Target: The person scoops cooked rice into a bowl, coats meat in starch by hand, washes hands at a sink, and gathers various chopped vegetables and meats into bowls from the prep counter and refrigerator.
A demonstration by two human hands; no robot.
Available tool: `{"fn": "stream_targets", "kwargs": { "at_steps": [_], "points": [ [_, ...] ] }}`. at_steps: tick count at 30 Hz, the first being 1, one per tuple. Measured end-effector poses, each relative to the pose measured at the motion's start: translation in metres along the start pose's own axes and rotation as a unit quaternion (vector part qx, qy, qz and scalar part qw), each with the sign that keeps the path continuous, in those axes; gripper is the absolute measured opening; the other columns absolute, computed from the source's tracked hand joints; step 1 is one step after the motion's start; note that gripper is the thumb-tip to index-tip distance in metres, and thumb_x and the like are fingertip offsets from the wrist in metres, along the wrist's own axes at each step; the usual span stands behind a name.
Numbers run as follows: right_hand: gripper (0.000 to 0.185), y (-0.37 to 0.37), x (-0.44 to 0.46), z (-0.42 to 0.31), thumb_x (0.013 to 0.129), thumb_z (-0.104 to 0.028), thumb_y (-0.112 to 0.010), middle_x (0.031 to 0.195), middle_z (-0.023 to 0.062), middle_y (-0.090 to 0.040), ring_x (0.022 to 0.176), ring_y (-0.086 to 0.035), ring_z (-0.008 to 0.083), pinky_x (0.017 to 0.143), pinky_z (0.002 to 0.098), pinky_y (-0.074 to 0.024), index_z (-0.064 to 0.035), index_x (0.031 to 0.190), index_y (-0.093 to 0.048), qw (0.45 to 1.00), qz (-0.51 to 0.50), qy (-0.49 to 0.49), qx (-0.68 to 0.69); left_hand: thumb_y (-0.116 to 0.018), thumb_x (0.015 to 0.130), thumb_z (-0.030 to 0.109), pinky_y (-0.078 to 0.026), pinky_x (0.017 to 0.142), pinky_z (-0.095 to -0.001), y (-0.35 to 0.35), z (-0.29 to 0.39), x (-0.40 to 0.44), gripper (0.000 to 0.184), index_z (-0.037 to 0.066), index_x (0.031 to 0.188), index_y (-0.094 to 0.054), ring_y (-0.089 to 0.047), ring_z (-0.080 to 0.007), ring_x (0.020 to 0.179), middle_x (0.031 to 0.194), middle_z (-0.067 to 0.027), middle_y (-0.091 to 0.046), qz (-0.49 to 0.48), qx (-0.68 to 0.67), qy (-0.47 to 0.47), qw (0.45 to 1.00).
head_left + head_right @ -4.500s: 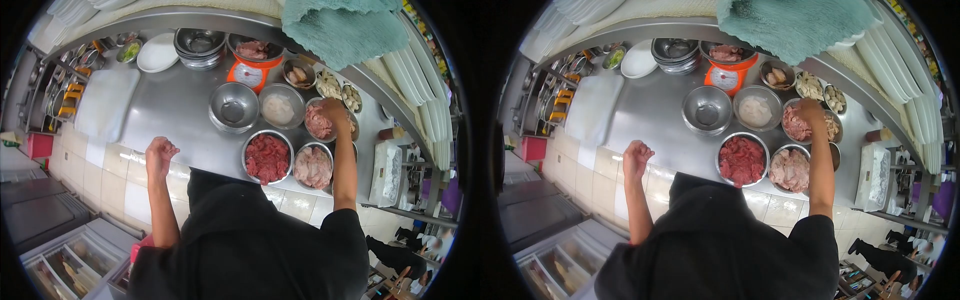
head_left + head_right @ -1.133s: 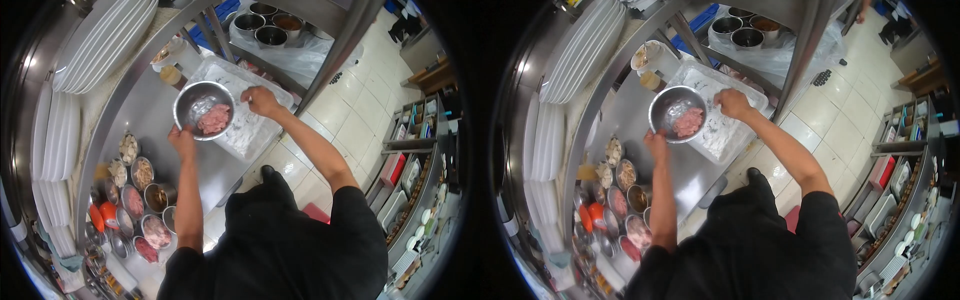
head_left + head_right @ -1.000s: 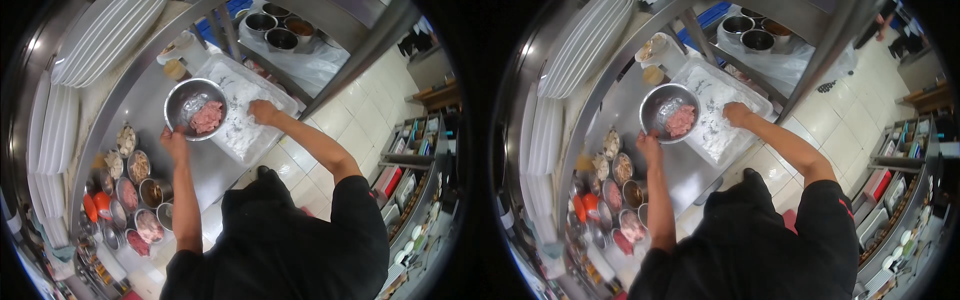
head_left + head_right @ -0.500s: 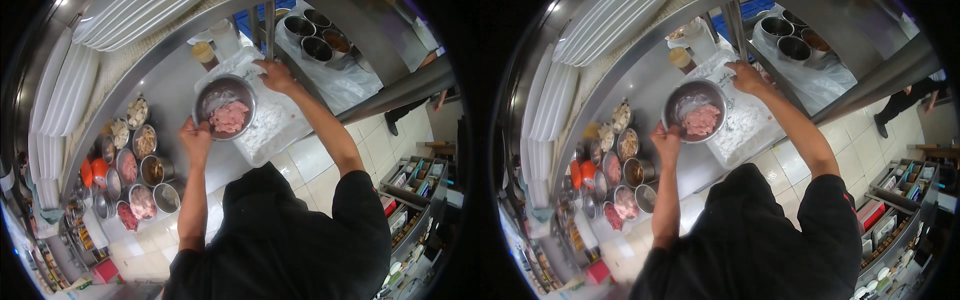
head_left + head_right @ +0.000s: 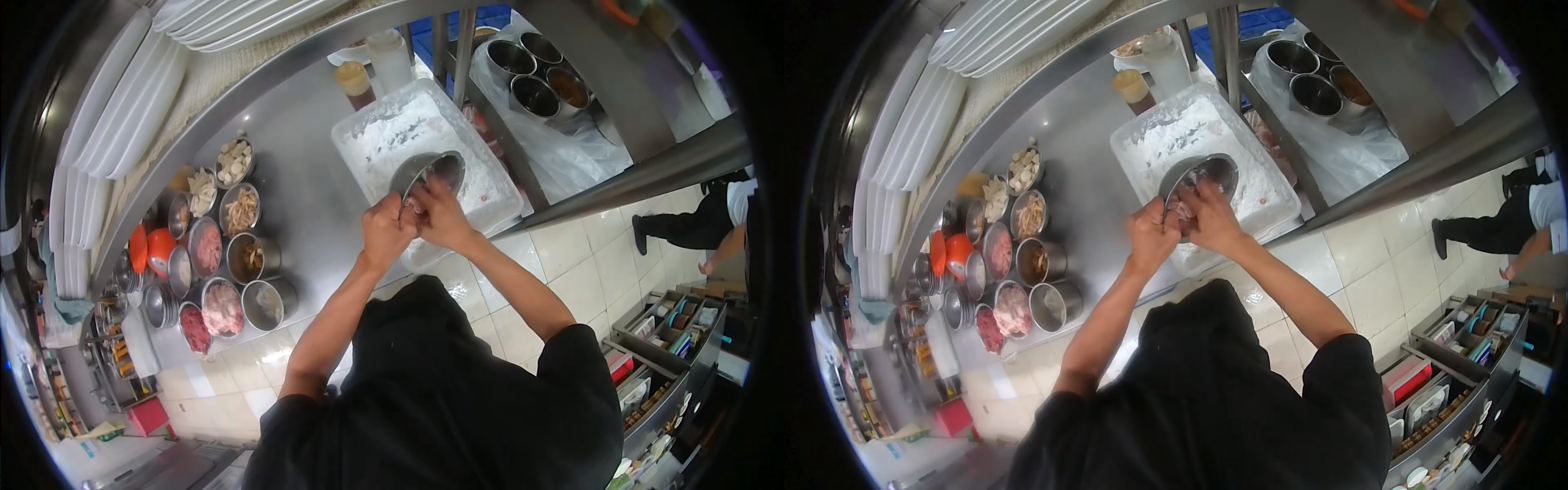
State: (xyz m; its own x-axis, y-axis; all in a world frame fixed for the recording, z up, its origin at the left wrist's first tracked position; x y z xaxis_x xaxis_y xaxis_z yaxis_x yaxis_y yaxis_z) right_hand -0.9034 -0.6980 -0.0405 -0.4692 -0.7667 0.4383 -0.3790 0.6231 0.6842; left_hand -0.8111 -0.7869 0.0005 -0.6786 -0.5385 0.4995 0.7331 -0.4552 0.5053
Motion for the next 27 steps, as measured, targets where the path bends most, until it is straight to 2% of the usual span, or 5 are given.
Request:
{"fn": "stream_targets", "kwargs": {
  "at_steps": [8, 14, 20, 24, 27],
  "points": [
    [0.023, -0.011, 0.009, 0.017, 0.071, -0.022, -0.067, 0.094, 0.015, -0.066, 0.091, -0.061, 0.0345, 0.083, 0.0415, -0.0475, -0.0073, 0.089, -0.068, 0.945, -0.315, -0.071, 0.044, -0.057, 0.07, -0.002, -0.042, 0.044, -0.0426, 0.002, -0.014, 0.005, 0.014, 0.005, 0.063, -0.047, -0.052, -0.033, 0.049, 0.057, -0.0145, -0.049, 0.02, 0.114, -0.155, 0.981],
    [0.019, -0.047, 0.074, 0.051, 0.076, -0.024, -0.065, 0.09, 0.0153, -0.065, 0.09, -0.06, 0.0345, 0.08, 0.044, -0.0483, -0.0083, 0.085, -0.069, 0.976, -0.211, -0.052, -0.014, -0.055, 0.07, -0.002, -0.044, 0.048, -0.0408, 0.063, -0.009, 0.026, 0.01, 0.001, 0.064, -0.047, -0.053, -0.0378, 0.054, 0.061, -0.0183, -0.054, 0.132, 0.155, -0.046, 0.978],
    [0.031, -0.18, 0.138, 0.084, 0.08, -0.018, -0.051, 0.114, 0.0199, -0.059, 0.108, -0.055, 0.0376, 0.093, 0.0437, -0.0451, -0.0066, 0.105, -0.063, 0.937, -0.342, -0.061, -0.035, -0.051, 0.075, -0.005, -0.046, 0.055, -0.0291, 0.121, -0.028, 0.001, 0.006, -0.003, 0.076, -0.057, -0.057, -0.0145, 0.057, 0.066, -0.0104, -0.062, 0.219, 0.045, 0.127, 0.966],
    [0.03, -0.166, 0.111, 0.065, 0.085, -0.021, -0.043, 0.099, 0.0176, -0.065, 0.094, -0.061, 0.0375, 0.083, 0.0454, -0.0486, -0.0023, 0.086, -0.066, 0.901, -0.396, 0.133, -0.113, -0.049, 0.077, -0.006, -0.044, 0.06, -0.0232, 0.159, -0.016, -0.027, 0.013, -0.004, 0.084, -0.061, -0.053, -0.0068, 0.065, 0.07, -0.0032, -0.062, 0.285, 0.011, 0.145, 0.947],
    [0.039, -0.124, 0.066, 0.047, 0.088, -0.029, -0.04, 0.086, 0.0174, -0.066, 0.087, -0.063, 0.0358, 0.079, 0.0455, -0.0484, -0.0019, 0.078, -0.066, 0.882, -0.446, 0.141, -0.053, -0.049, 0.077, -0.006, -0.044, 0.064, -0.0201, 0.179, -0.02, -0.052, 0.017, -0.006, 0.087, -0.062, -0.054, -0.006, 0.068, 0.075, -0.0019, -0.064, 0.308, 0.008, 0.178, 0.935]
  ]
}}
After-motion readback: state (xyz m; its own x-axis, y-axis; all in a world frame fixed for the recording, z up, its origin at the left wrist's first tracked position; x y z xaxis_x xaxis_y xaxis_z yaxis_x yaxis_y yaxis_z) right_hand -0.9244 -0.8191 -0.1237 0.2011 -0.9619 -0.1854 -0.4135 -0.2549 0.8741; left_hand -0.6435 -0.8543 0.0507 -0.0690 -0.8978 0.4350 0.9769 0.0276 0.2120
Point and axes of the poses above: each hand's wrist, its own x-axis towards the middle knuckle, its own y-axis out of the back of the hand, z = x × y, the point moved 4 cm from there along x, towards the middle knuckle
